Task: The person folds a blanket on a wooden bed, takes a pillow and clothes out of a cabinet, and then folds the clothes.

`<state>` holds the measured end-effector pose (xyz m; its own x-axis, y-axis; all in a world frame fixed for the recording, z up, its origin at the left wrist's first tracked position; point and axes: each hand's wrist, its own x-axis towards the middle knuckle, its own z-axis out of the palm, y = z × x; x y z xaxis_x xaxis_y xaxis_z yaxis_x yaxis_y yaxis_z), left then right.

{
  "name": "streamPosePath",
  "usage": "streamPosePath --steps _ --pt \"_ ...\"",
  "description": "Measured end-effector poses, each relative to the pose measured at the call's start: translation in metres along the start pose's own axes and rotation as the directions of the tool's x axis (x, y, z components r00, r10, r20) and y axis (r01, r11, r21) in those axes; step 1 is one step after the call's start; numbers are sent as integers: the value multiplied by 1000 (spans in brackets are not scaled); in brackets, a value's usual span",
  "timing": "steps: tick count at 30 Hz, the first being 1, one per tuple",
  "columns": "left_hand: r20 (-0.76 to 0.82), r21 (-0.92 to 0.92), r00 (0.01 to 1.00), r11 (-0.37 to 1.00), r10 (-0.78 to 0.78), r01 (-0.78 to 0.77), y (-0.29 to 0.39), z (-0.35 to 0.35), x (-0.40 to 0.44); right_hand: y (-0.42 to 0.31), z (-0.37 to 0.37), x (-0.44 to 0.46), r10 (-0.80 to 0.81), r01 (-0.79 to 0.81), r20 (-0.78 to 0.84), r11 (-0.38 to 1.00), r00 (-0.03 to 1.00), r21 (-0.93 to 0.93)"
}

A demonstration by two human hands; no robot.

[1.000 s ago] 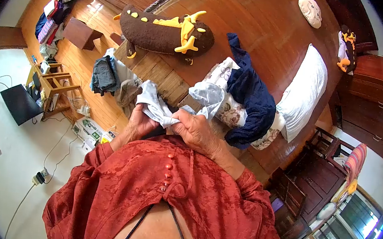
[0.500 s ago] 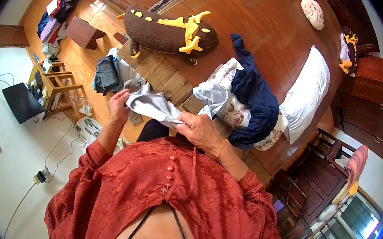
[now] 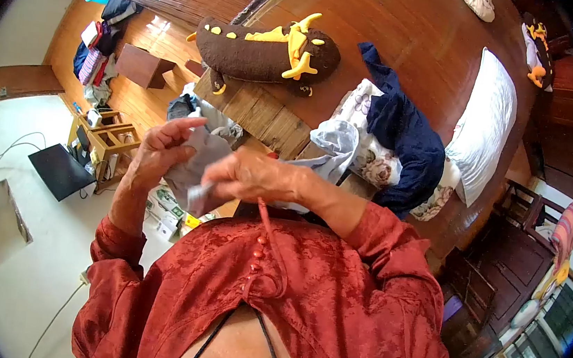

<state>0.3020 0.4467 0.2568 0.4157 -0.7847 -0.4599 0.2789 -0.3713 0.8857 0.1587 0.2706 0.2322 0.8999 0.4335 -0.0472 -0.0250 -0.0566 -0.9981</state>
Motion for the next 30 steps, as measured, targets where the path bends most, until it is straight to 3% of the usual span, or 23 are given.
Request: streamPosePath --steps 2,4,8,11,12,15,16,19,24,28,30 --pt "64 -10 997 999 -32 32 11 10 -3 -8 -6 10 17 -33 -192 996 981 -80" --pt "8 -12 999 999 -42 42 20 18 -6 -9 -6 15 26 -68 -320 990 947 -122" --pt "-76 50 997 998 31 -27 19 20 -11 1 4 20 -14 -120 -463 959 886 -258" --pt "-25 141 992 983 123 -119 17 34 -13 -2 5 20 -17 -96 -528 978 849 -185" --pt "-26 306 988 942 152 -137 17 30 -12 -2 5 17 -13 -80 -492 983 870 -166" --pt "-28 381 973 902 229 -202 30 15 -17 -1 1 -1 -12 -33 -380 993 925 -110" --pt "-34 389 972 899 232 -201 41 16 -19 12 6 -4 -141 68 -391 978 910 -195" --pt "-41 532 960 820 275 -212 60 14 -33 53 21 -13 -232 -25 -408 844 883 -536" --pt "-42 447 951 857 307 -257 82 4 -58 90 31 -29 -112 -57 -423 929 899 -366" --pt "-166 418 949 891 266 -177 91 -3 -74 102 41 -34 -33 -90 -431 961 902 -262" --pt "-139 408 939 882 316 -236 89 -19 -80 95 42 -40 47 -102 -464 990 884 -94"
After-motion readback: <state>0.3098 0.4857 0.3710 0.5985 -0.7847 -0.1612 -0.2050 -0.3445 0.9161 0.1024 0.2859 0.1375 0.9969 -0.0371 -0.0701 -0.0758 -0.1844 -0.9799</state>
